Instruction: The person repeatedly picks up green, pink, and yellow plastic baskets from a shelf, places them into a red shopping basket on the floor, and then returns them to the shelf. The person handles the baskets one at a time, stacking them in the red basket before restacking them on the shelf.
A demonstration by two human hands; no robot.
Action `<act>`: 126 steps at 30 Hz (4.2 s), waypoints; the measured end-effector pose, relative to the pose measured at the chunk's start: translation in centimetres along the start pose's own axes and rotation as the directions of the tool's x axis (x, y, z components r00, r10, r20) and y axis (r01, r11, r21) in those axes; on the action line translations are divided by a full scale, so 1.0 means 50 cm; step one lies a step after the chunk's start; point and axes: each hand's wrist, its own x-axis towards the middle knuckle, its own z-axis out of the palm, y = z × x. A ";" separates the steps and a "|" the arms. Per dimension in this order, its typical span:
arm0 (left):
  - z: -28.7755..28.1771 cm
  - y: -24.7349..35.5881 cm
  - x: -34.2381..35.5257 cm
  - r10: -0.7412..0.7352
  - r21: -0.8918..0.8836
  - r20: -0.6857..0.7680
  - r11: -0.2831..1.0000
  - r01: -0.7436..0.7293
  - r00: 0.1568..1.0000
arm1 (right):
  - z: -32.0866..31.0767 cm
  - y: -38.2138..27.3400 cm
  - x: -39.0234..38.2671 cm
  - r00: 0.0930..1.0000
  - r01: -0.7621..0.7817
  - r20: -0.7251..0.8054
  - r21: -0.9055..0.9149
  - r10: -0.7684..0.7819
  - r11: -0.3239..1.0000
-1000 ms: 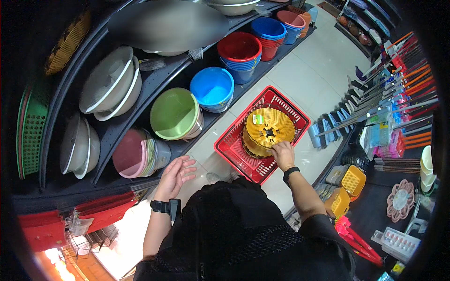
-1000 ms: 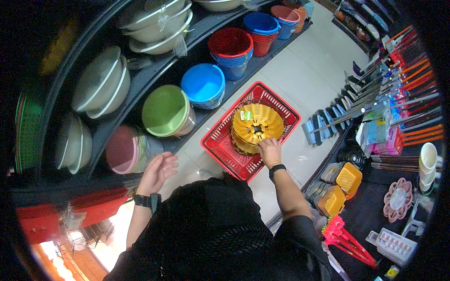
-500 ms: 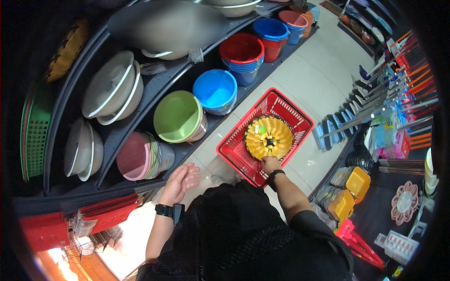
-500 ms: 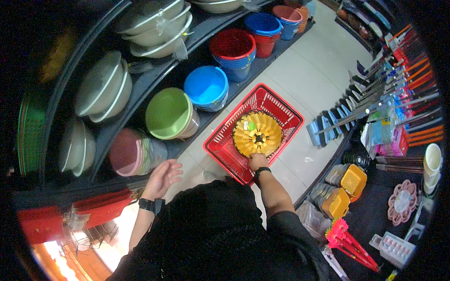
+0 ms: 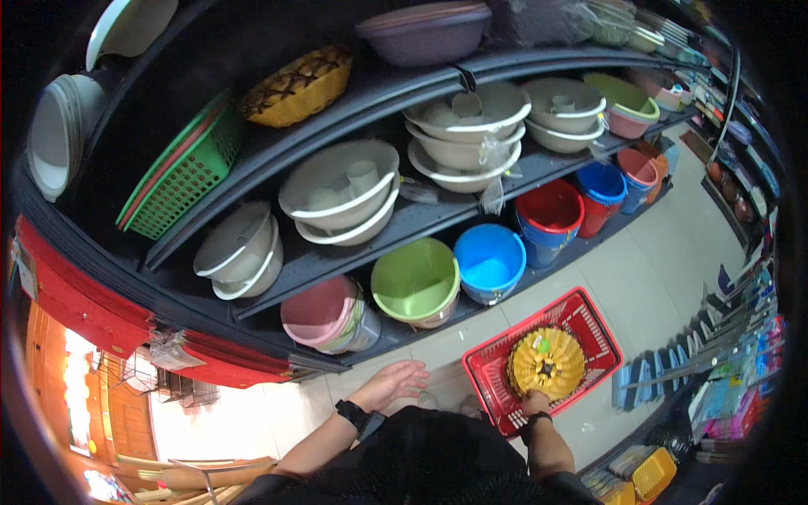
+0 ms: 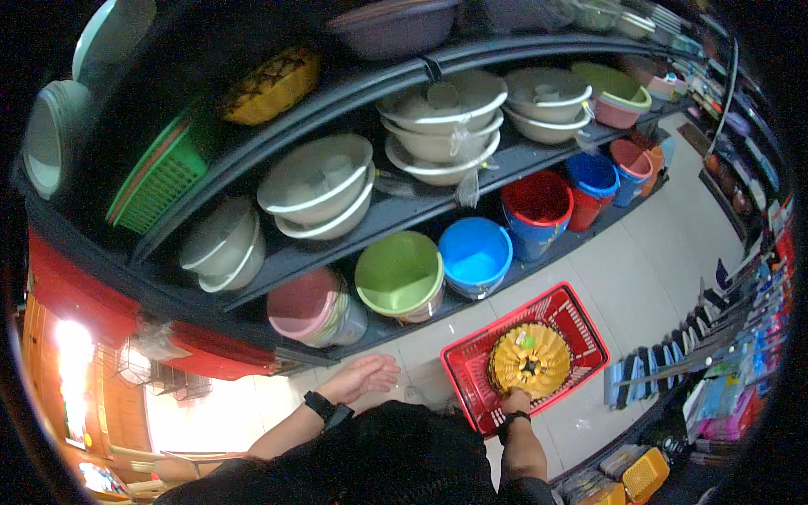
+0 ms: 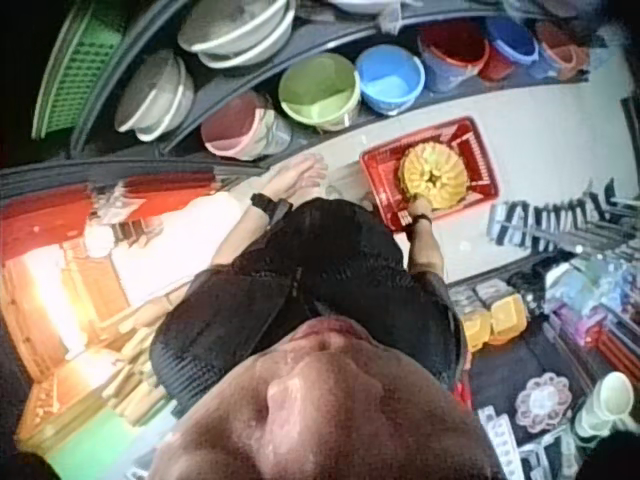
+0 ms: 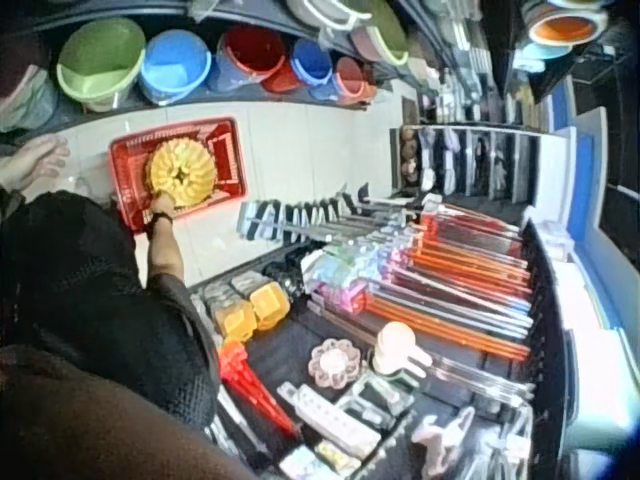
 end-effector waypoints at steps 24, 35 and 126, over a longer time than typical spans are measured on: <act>-0.117 0.215 -0.006 0.604 0.286 -0.135 0.782 -0.553 0.785 | -0.905 -0.995 0.059 0.398 0.906 -0.483 0.072 -0.780 0.418; -0.118 0.645 -0.173 0.943 0.767 0.332 -0.266 -0.584 0.006 | -1.091 -1.391 0.075 0.137 0.894 -0.297 -0.375 -0.945 0.247; -0.088 0.144 0.000 0.055 0.230 0.020 0.972 -0.058 0.998 | -0.430 -0.177 -0.128 0.863 0.211 -0.460 -0.047 -0.208 0.976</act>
